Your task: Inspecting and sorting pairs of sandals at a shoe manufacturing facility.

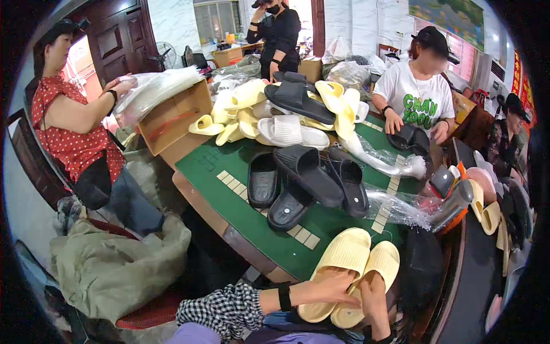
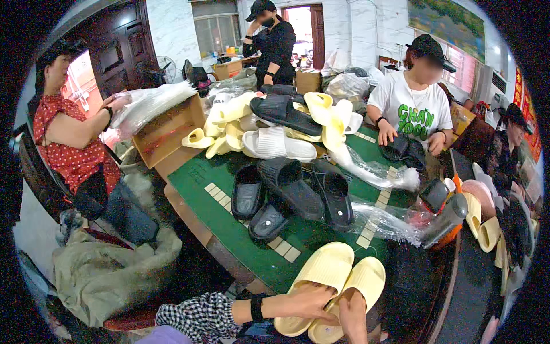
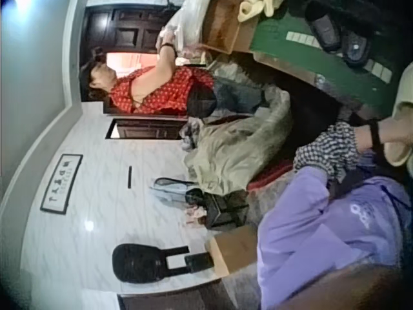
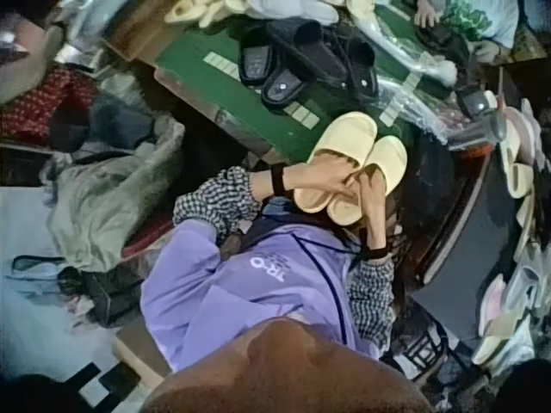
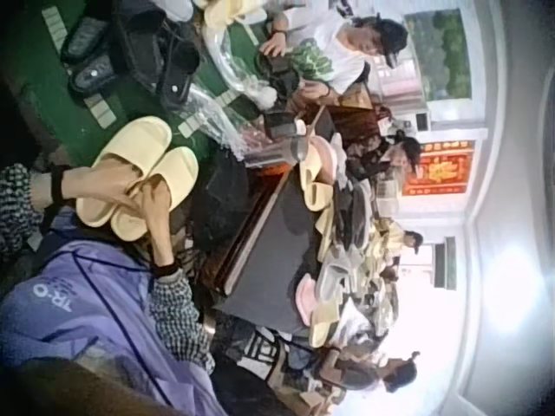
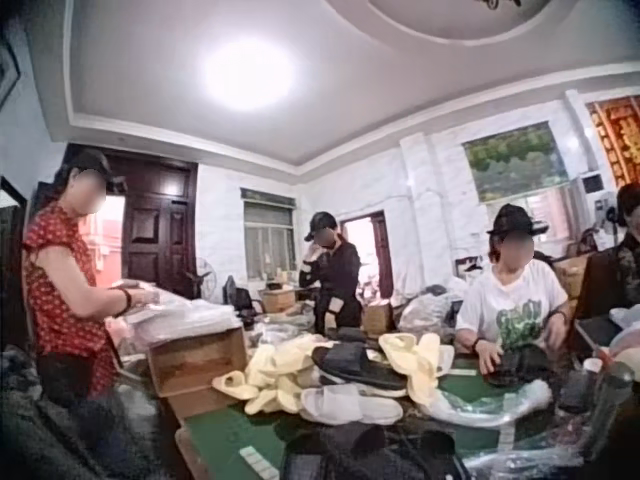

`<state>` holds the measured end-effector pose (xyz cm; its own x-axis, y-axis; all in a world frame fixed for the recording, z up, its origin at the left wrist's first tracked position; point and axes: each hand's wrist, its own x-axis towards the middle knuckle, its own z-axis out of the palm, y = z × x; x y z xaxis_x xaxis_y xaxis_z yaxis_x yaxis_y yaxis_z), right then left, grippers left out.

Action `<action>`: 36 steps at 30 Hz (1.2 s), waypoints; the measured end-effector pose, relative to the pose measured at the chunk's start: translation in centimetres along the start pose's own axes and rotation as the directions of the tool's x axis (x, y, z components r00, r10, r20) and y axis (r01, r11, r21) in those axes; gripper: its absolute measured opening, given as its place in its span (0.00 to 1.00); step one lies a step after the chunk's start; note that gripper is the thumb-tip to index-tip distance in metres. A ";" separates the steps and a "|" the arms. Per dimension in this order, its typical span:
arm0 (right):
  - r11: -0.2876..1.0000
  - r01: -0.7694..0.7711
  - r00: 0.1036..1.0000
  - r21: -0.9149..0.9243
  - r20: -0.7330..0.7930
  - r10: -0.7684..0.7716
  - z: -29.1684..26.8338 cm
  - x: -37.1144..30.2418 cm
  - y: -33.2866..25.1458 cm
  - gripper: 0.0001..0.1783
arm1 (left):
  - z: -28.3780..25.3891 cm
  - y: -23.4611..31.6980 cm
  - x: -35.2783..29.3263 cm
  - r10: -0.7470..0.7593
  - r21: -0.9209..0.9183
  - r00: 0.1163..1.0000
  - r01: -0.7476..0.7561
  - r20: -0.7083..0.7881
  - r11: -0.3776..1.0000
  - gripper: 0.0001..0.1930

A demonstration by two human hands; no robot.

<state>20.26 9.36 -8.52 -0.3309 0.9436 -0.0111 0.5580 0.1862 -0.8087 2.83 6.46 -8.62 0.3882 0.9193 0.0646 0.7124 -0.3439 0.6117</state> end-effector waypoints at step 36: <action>0.999 -0.040 0.994 0.008 0.105 0.039 -0.1 -1.1 0.7 0.13 | -3.0 2.2 -1.7 0.005 -0.149 0.980 0.025 0.198 0.988 0.31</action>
<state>21.07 8.45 -8.98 -0.3872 0.9161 -0.1042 0.5648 0.1463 -0.8121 1.99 4.71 -5.04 0.4998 0.8615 -0.0898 0.6268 -0.2882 0.7239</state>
